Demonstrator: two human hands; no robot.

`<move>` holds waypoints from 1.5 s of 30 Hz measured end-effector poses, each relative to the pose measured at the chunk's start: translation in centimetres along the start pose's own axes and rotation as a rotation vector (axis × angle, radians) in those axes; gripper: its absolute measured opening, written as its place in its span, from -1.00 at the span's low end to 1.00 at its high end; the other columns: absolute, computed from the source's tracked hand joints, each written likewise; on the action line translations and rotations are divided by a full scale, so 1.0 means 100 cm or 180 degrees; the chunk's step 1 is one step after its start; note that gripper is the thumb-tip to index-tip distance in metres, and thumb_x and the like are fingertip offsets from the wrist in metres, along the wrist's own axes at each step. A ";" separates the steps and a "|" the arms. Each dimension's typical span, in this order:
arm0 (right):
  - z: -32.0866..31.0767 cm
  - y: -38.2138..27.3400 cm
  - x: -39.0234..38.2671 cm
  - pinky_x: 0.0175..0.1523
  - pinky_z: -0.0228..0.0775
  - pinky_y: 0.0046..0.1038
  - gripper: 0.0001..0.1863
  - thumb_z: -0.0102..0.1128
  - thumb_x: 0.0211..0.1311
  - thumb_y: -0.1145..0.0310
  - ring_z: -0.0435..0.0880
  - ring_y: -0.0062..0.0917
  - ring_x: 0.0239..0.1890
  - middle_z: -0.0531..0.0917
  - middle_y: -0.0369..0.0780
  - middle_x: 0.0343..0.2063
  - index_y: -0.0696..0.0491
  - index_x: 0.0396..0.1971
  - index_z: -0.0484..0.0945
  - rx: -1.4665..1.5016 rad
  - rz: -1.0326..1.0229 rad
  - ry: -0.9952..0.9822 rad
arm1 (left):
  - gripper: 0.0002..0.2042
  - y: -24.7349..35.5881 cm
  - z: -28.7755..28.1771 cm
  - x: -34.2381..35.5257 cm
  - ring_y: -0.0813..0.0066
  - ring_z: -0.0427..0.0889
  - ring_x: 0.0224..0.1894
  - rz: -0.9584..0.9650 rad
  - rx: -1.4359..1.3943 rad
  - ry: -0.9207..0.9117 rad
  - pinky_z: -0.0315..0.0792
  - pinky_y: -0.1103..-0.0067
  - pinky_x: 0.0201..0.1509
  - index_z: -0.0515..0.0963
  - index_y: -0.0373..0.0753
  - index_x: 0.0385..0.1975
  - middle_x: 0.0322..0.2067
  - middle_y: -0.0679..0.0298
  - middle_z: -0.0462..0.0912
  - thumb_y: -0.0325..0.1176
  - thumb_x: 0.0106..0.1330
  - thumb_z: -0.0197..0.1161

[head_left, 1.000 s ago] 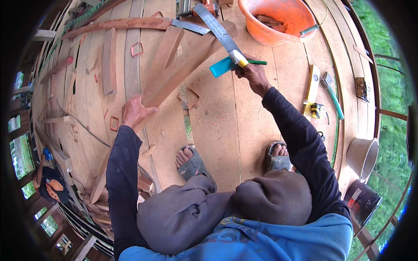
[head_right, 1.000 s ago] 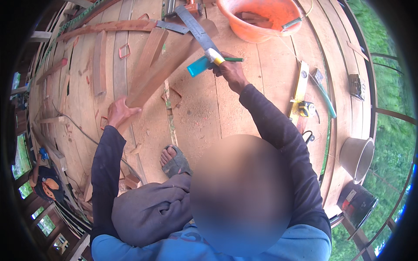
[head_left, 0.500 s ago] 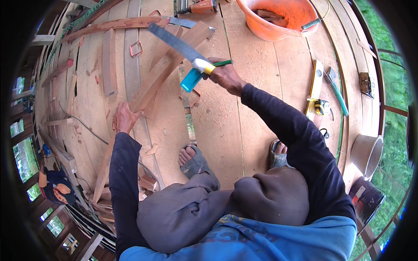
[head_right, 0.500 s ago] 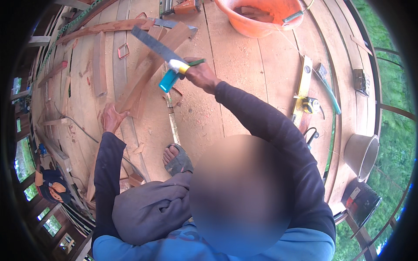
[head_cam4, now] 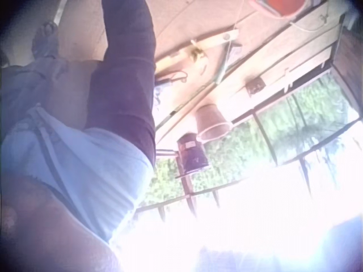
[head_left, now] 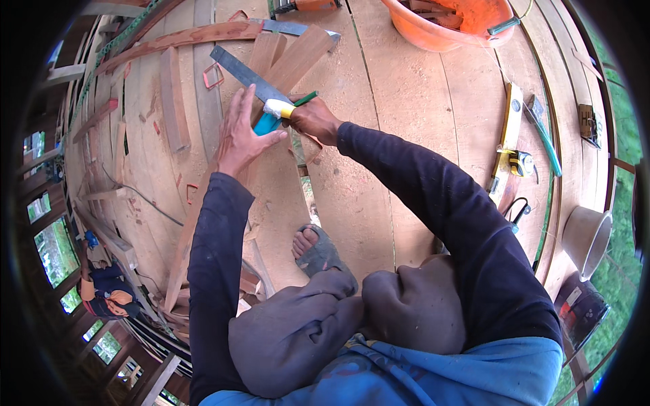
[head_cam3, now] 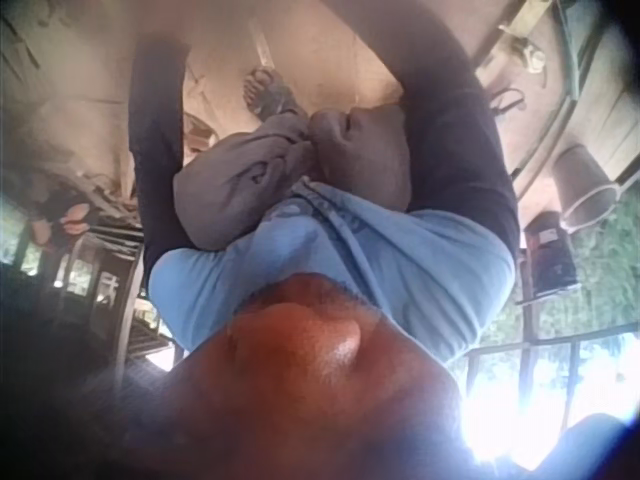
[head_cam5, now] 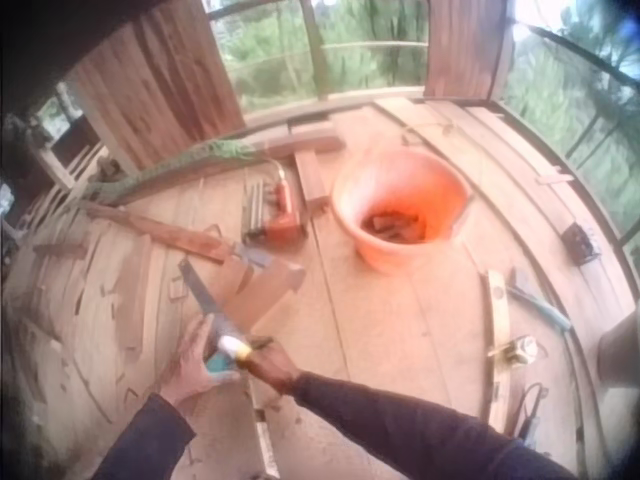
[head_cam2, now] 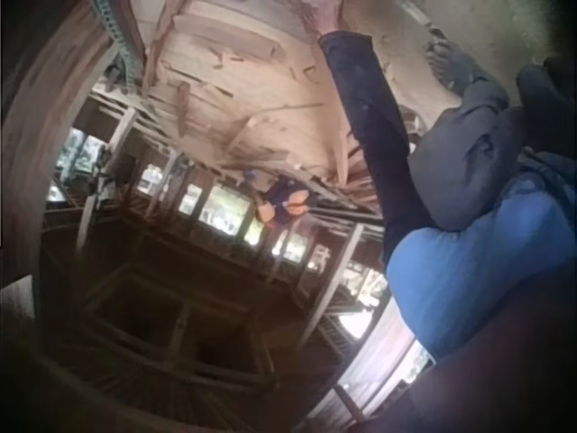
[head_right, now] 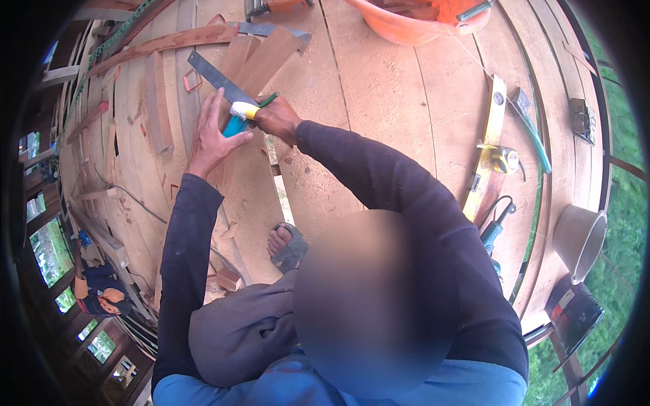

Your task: The person measures a wooden plank with a tape measure and marks it with a pencil. They then use a try square to draw a straight line across the plank and pick up a hand saw.

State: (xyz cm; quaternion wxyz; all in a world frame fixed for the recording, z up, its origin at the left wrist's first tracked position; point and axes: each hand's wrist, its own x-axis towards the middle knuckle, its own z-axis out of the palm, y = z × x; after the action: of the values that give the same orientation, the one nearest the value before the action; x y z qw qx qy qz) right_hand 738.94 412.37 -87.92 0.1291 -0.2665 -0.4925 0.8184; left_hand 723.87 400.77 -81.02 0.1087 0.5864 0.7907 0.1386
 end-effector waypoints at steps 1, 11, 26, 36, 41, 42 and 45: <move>0.002 -0.002 0.002 -0.37 0.33 -0.52 -0.83 0.25 0.25 0.38 0.54 -0.66 -0.47 0.63 -0.28 -0.51 0.18 -0.29 0.67 -0.0017 0.0019 -0.0018 | 0.04 -0.002 0.004 0.004 -0.07 0.22 0.42 0.0017 0.0015 -0.0021 0.20 0.21 0.45 0.14 -0.14 0.45 0.40 -0.11 0.15 0.04 -0.04 0.57; 0.002 -0.005 0.015 -0.42 0.29 -0.51 -0.85 0.20 0.26 0.39 0.50 -0.66 -0.52 0.59 -0.29 -0.53 0.14 -0.30 0.65 0.0126 0.0017 0.0006 | 0.01 -0.009 0.014 0.016 0.05 0.36 0.37 -0.0317 -0.0652 -0.0184 0.30 0.33 0.40 0.15 -0.14 0.46 0.32 -0.04 0.35 -0.14 -0.04 0.60; -0.004 0.011 0.026 -0.47 0.26 -0.53 -0.84 0.23 0.21 0.35 0.45 -0.67 -0.58 0.55 -0.30 -0.59 0.16 -0.37 0.60 -0.0055 -0.0005 -0.0130 | -0.03 -0.011 0.015 0.015 0.08 0.39 0.36 -0.0176 -0.0589 -0.0069 0.31 0.36 0.39 0.20 -0.22 0.43 0.33 -0.04 0.37 -0.14 -0.01 0.58; 0.001 0.006 0.023 -0.46 0.26 -0.55 -0.84 0.23 0.24 0.35 0.45 -0.69 -0.58 0.56 -0.32 -0.57 0.13 -0.33 0.62 0.0123 0.0070 -0.0079 | -0.03 -0.020 0.017 0.014 0.10 0.40 0.35 -0.0129 -0.0562 -0.0076 0.33 0.37 0.38 0.20 -0.21 0.43 0.33 -0.04 0.38 -0.12 -0.01 0.57; -0.001 0.007 0.023 -0.47 0.25 -0.56 -0.82 0.24 0.26 0.31 0.43 -0.70 -0.58 0.55 -0.32 -0.58 0.13 -0.36 0.62 0.0162 0.0084 -0.0075 | -0.04 -0.015 0.015 0.014 0.11 0.39 0.36 -0.0277 -0.0548 -0.0146 0.32 0.37 0.39 0.20 -0.20 0.44 0.34 -0.03 0.36 -0.11 0.00 0.57; -0.002 0.008 0.025 -0.48 0.24 -0.56 -0.82 0.24 0.26 0.30 0.43 -0.70 -0.59 0.54 -0.32 -0.59 0.13 -0.37 0.62 0.0135 0.0071 -0.0085 | -0.04 -0.015 0.016 0.014 0.11 0.39 0.36 -0.0259 -0.0535 -0.0120 0.32 0.37 0.39 0.21 -0.20 0.43 0.33 -0.04 0.37 -0.12 0.00 0.57; -0.002 0.011 0.027 -0.50 0.24 -0.55 -0.80 0.24 0.26 0.28 0.43 -0.70 -0.61 0.54 -0.32 -0.60 0.12 -0.38 0.61 0.0095 0.0053 -0.0106 | -0.05 -0.016 0.017 0.015 0.11 0.40 0.36 -0.0242 -0.0535 -0.0070 0.32 0.37 0.39 0.23 -0.20 0.42 0.32 -0.04 0.38 -0.12 0.00 0.56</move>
State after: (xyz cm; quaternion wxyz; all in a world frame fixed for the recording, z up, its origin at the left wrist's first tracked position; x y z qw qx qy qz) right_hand 736.93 413.30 -89.77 0.1180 -0.2550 -0.4801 0.8310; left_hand 722.57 401.91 -83.22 0.1714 0.5463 0.7966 0.1938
